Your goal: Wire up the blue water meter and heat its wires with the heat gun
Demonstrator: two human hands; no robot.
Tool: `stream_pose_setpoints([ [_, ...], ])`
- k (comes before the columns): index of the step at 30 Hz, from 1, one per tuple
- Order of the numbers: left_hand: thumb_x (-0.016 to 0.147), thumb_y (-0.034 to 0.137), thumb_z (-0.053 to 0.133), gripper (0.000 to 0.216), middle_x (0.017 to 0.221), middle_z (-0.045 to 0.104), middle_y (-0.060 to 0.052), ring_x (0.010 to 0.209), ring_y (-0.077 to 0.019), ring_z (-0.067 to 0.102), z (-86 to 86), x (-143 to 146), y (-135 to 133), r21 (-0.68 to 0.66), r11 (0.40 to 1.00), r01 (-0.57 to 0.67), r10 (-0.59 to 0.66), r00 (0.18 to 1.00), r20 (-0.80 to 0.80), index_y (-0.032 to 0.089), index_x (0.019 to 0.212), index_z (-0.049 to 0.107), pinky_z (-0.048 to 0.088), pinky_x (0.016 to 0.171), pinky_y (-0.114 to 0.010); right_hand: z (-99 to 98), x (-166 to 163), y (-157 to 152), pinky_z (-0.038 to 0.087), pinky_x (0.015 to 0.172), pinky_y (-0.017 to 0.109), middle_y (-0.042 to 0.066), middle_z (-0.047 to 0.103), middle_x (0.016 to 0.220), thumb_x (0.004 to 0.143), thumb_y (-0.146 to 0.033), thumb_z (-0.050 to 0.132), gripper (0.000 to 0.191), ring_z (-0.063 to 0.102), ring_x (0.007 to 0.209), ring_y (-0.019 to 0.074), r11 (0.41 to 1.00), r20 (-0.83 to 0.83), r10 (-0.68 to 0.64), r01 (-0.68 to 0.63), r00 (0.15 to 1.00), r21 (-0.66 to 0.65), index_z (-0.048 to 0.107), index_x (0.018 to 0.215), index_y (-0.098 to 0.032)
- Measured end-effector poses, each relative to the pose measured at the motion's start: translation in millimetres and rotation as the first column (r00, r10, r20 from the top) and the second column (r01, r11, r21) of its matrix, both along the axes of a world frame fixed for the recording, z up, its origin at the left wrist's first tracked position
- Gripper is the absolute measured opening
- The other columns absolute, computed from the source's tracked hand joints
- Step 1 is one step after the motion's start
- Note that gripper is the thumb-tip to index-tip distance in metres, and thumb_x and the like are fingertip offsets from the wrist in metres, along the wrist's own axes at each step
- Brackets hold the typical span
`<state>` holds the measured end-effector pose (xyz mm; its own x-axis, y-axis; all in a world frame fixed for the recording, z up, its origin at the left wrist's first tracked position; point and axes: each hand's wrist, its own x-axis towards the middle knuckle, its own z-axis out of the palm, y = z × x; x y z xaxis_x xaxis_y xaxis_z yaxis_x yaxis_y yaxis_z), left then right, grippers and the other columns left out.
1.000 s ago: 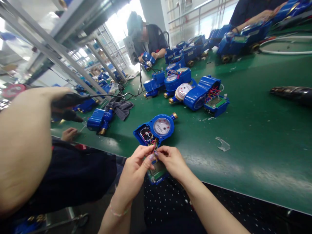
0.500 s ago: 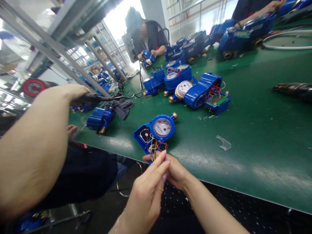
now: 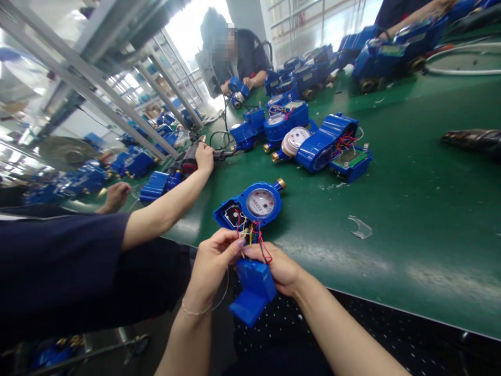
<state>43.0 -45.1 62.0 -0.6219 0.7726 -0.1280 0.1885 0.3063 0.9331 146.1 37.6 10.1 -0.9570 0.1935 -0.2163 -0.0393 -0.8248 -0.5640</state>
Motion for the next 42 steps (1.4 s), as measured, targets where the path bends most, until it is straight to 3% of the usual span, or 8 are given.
stream_pose_setpoints([
  [8, 0.071, 0.023, 0.063, 0.015, 0.063, 0.058, 0.002, 0.055, -0.0065, 0.054, -5.4, 3.6, 1.1, 0.234, 0.953, -0.192, 0.070, 0.893, 0.445, 0.014, 0.073, 0.051, 0.042, 0.055, -0.018, -2.5, 0.3, -4.1, 0.044, 0.076, 0.024, 0.007, 0.066, 0.088, 0.072, -0.033, 0.060, 0.025, 0.060, 0.077, 0.0130, 0.988, 0.003, -0.093, 0.092, 0.996, -0.121, 0.067, 0.085, -0.012],
  [12, 0.073, 0.023, 0.060, 0.015, 0.068, 0.059, 0.002, 0.059, -0.0074, 0.055, -8.7, 7.3, -1.3, 0.237, 0.943, -0.234, 0.104, 0.883, 0.457, 0.015, 0.074, 0.048, 0.043, 0.061, -0.021, 0.9, 8.7, -2.3, 0.045, 0.070, 0.027, 0.009, 0.066, 0.081, 0.076, -0.048, 0.051, 0.040, 0.060, 0.072, 0.0159, 0.955, 0.183, -0.283, 0.260, 0.942, 0.141, 0.064, 0.081, -0.011],
  [16, 0.074, 0.023, 0.060, 0.015, 0.071, 0.061, 0.001, 0.063, -0.0072, 0.056, -11.6, 13.2, -0.7, 0.224, 0.959, -0.173, 0.085, 0.930, 0.356, 0.016, 0.075, 0.047, 0.043, 0.063, -0.020, 23.9, 18.3, 1.3, 0.043, 0.077, 0.031, 0.006, 0.063, 0.088, 0.070, -0.050, 0.059, 0.045, 0.057, 0.083, 0.0179, 0.619, 0.068, -0.538, 0.340, 0.840, 0.708, 0.058, 0.099, -0.016],
  [19, 0.072, 0.021, 0.062, 0.016, 0.067, 0.056, 0.004, 0.059, -0.0053, 0.054, -11.0, 15.6, 0.5, 0.248, 0.952, -0.177, 0.073, 0.923, 0.378, 0.016, 0.074, 0.047, 0.042, 0.060, -0.018, 36.2, 18.1, 5.9, 0.042, 0.064, 0.028, 0.000, 0.059, 0.073, 0.068, -0.039, 0.064, 0.046, 0.054, 0.067, 0.0138, 0.443, 0.042, -0.532, 0.235, 0.846, 0.865, 0.054, 0.107, -0.018],
  [24, 0.070, 0.022, 0.064, 0.020, 0.060, 0.056, 0.005, 0.055, -0.0078, 0.055, -10.4, 8.6, -1.5, 0.269, 0.924, -0.270, 0.118, 0.874, 0.472, 0.016, 0.071, 0.045, 0.046, 0.059, -0.023, 22.5, 14.8, 23.2, 0.040, 0.053, 0.024, 0.000, 0.055, 0.062, 0.069, -0.039, 0.061, 0.034, 0.050, 0.054, 0.0097, 0.682, 0.096, -0.592, 0.435, 0.800, 0.588, 0.059, 0.091, -0.013],
  [31, 0.067, 0.023, 0.064, 0.020, 0.065, 0.064, 0.000, 0.062, -0.0127, 0.063, -15.0, -2.0, -4.5, 0.228, 0.890, -0.395, 0.194, 0.780, 0.595, 0.015, 0.068, 0.045, 0.049, 0.059, -0.025, 10.1, 16.8, 34.3, 0.037, 0.051, 0.020, -0.002, 0.051, 0.056, 0.055, -0.028, 0.072, 0.033, 0.046, 0.052, 0.0072, 0.782, 0.155, -0.621, 0.596, 0.768, 0.184, 0.059, 0.081, -0.013],
  [36, 0.072, 0.025, 0.058, 0.017, 0.067, 0.065, -0.002, 0.064, -0.0142, 0.064, -12.1, 0.4, -6.0, 0.234, 0.895, -0.380, 0.187, 0.796, 0.576, 0.015, 0.070, 0.044, 0.050, 0.060, -0.026, 11.9, 21.3, 29.8, 0.037, 0.052, 0.021, -0.002, 0.052, 0.059, 0.066, -0.035, 0.067, 0.031, 0.046, 0.054, 0.0079, 0.720, 0.076, -0.612, 0.514, 0.788, 0.466, 0.057, 0.087, -0.014],
  [42, 0.076, 0.027, 0.057, 0.020, 0.074, 0.065, 0.000, 0.066, -0.0132, 0.064, -7.4, 8.8, -7.4, 0.266, 0.914, -0.306, 0.184, 0.897, 0.401, 0.018, 0.084, 0.042, 0.051, 0.060, -0.025, 17.5, 31.1, 22.7, 0.040, 0.057, 0.025, 0.001, 0.056, 0.067, 0.073, -0.038, 0.061, 0.027, 0.050, 0.061, 0.0121, 0.486, 0.077, -0.562, 0.253, 0.824, 0.836, 0.058, 0.086, -0.015],
])
